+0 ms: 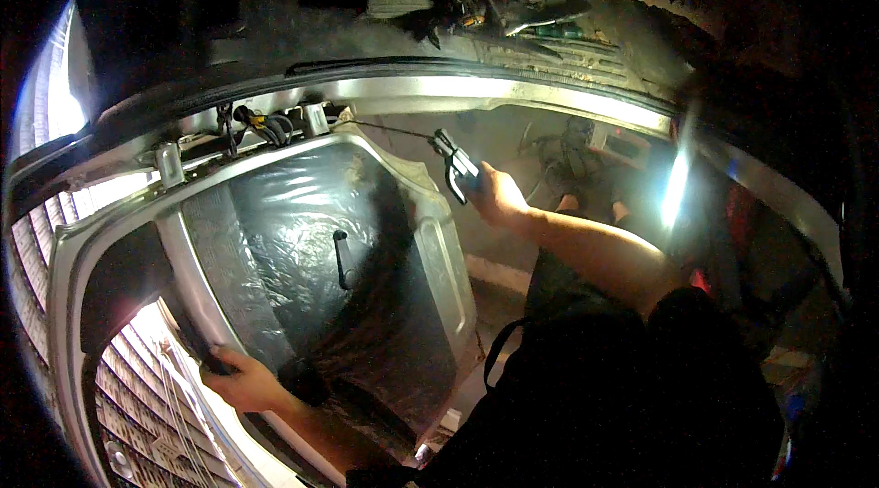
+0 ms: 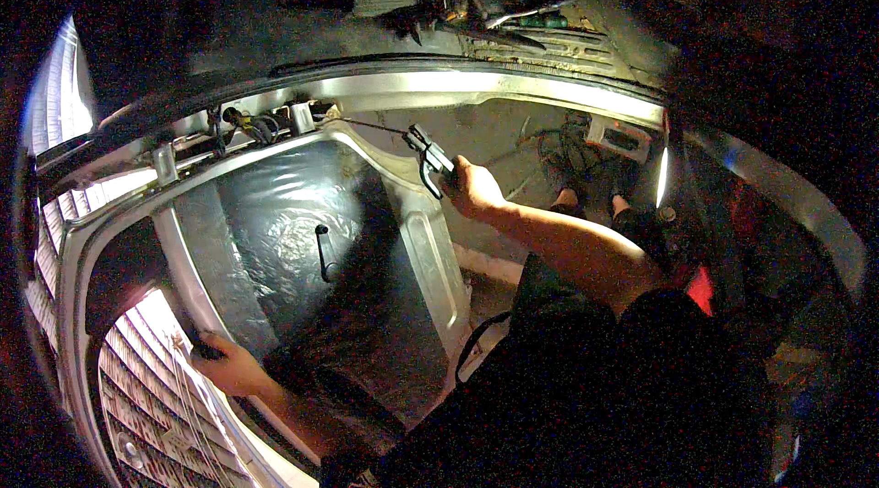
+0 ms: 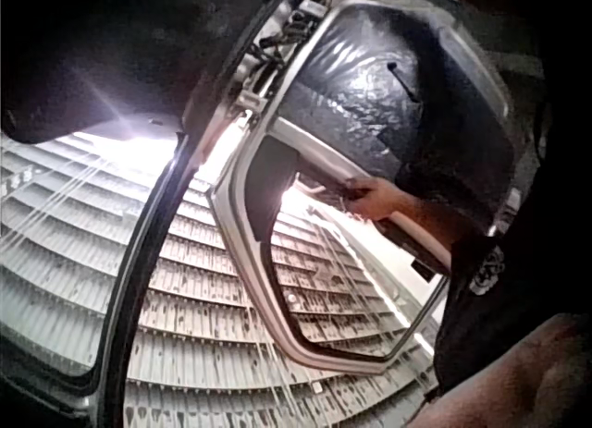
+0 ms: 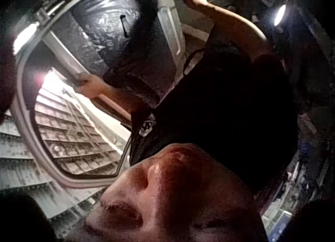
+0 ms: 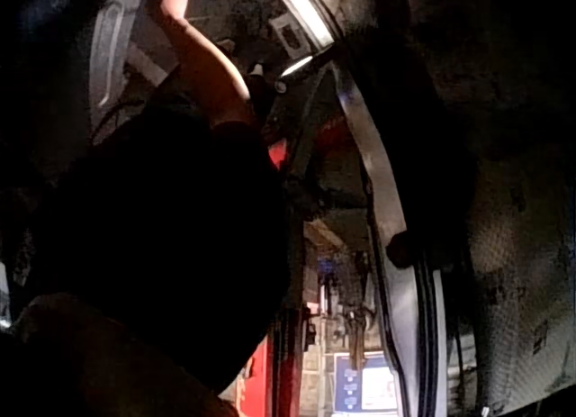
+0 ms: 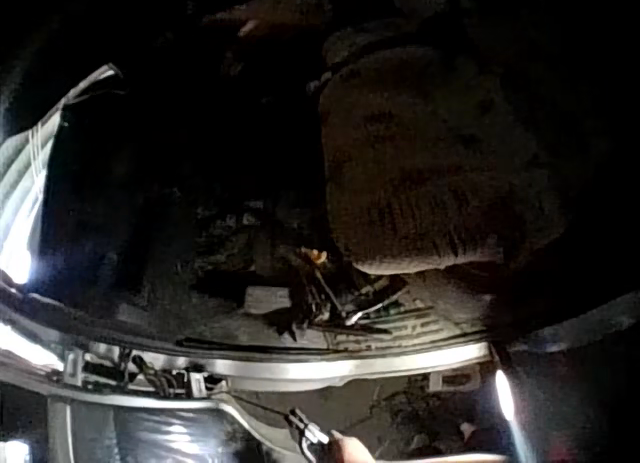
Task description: The person retrieves a welding machine and cables from a cluttered workshop, connects the welding gun to the machine, and works on the interior of a car door. They then retrieve a metal rod and a small metal part from a container and appear to install or adjust components inside the door.
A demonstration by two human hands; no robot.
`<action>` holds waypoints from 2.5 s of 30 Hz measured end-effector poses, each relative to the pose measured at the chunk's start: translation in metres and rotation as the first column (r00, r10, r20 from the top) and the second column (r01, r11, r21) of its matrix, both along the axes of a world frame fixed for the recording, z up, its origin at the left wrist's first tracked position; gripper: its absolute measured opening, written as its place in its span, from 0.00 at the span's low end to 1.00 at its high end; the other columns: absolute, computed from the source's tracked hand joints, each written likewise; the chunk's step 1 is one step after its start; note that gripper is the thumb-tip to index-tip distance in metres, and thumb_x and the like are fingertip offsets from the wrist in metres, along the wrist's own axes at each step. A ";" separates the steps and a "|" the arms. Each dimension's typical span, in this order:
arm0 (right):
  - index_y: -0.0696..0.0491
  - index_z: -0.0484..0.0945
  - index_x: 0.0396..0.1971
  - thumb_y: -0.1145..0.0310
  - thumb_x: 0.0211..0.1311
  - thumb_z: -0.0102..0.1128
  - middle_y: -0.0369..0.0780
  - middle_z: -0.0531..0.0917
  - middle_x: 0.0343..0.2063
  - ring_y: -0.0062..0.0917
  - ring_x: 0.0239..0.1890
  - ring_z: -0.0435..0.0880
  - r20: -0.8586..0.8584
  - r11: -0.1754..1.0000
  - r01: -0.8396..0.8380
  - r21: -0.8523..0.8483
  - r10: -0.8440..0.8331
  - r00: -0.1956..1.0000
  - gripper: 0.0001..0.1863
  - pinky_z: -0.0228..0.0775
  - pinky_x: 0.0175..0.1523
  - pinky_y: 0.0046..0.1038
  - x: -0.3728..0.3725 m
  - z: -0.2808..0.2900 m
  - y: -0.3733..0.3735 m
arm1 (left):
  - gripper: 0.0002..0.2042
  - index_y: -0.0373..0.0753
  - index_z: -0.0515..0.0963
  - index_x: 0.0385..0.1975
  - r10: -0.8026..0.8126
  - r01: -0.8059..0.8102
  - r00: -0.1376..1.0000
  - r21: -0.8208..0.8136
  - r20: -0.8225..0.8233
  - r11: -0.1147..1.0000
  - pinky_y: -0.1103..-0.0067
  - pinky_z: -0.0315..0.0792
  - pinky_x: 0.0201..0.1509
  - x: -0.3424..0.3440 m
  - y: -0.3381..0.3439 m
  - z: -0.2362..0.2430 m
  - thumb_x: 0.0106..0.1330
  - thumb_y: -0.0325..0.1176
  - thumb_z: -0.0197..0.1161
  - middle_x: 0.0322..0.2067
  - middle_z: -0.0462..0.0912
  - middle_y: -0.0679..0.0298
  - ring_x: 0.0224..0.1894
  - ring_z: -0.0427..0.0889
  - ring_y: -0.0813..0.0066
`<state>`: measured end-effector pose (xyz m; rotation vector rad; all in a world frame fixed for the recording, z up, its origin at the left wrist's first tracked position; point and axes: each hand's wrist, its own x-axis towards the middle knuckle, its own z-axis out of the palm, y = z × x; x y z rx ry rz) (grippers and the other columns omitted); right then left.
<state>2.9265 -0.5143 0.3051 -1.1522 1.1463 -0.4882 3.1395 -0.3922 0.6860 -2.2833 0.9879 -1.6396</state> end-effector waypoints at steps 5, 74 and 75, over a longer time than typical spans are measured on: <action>0.56 0.69 0.34 0.58 0.57 0.58 0.52 0.79 0.25 0.51 0.32 0.78 -0.033 0.998 0.052 0.026 -0.051 0.998 0.16 0.68 0.36 0.43 0.002 -0.016 0.000 | 0.22 0.31 0.74 0.42 -0.051 0.049 0.998 0.036 0.032 0.998 0.61 0.73 0.36 0.004 -0.001 -0.002 0.65 0.48 0.55 0.34 0.80 0.46 0.34 0.79 0.46; 0.58 0.64 0.54 0.55 0.49 0.60 0.47 0.75 0.46 0.44 0.50 0.68 -0.489 0.845 0.211 -0.492 -0.468 0.736 0.34 0.59 0.55 0.42 0.010 -0.137 -0.132 | 0.22 0.35 0.74 0.44 0.209 -0.209 0.974 0.010 -0.088 0.978 0.61 0.74 0.36 0.015 -0.006 0.004 0.65 0.50 0.52 0.36 0.81 0.49 0.36 0.80 0.48; 0.57 0.65 0.54 0.56 0.49 0.60 0.47 0.75 0.46 0.44 0.50 0.68 -0.438 0.827 0.252 -0.503 -0.495 0.750 0.33 0.59 0.55 0.42 0.009 -0.131 -0.128 | 0.22 0.36 0.74 0.44 0.225 -0.226 0.970 -0.004 -0.089 0.974 0.61 0.74 0.36 0.010 -0.009 0.004 0.65 0.50 0.53 0.36 0.81 0.50 0.36 0.80 0.48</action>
